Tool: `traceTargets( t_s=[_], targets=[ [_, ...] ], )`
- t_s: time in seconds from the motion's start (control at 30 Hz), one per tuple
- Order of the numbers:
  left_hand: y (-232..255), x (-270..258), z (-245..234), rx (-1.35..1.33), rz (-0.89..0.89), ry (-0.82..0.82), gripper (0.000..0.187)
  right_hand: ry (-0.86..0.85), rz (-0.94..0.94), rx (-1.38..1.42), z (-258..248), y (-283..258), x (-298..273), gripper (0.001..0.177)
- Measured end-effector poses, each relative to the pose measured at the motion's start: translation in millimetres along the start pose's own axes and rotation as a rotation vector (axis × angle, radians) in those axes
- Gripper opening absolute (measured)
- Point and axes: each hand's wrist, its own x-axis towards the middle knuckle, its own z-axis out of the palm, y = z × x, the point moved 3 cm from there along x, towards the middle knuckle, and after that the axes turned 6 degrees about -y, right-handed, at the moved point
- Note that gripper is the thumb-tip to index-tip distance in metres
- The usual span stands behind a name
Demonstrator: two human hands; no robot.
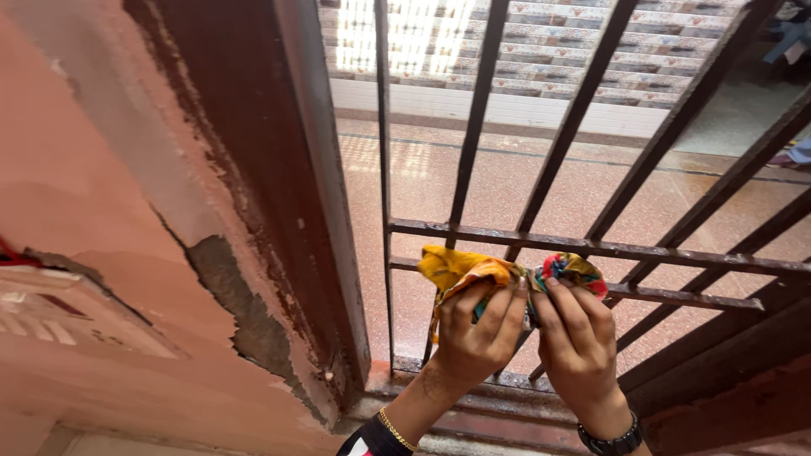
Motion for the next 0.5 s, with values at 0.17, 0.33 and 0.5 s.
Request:
traceTargets(
  t_s=[0.17, 0.33, 0.5],
  targets=[
    [23.9, 12.6, 15.6, -0.043, 0.047, 0.0, 0.024, 0.0, 0.048, -0.015, -15.6, 23.5, -14.9, 0.039],
    [42.2, 24.2, 24.4, -0.07, 0.078, 0.008, 0.025, -0.005, 0.098, -0.03, -24.3, 44.6, -28.0, 0.038],
    [65.1, 35.3, 36.9, -0.098, 0.136, 0.005, 0.023, -0.01, 0.135, -0.075, -37.1, 65.1, -42.4, 0.04]
  ],
)
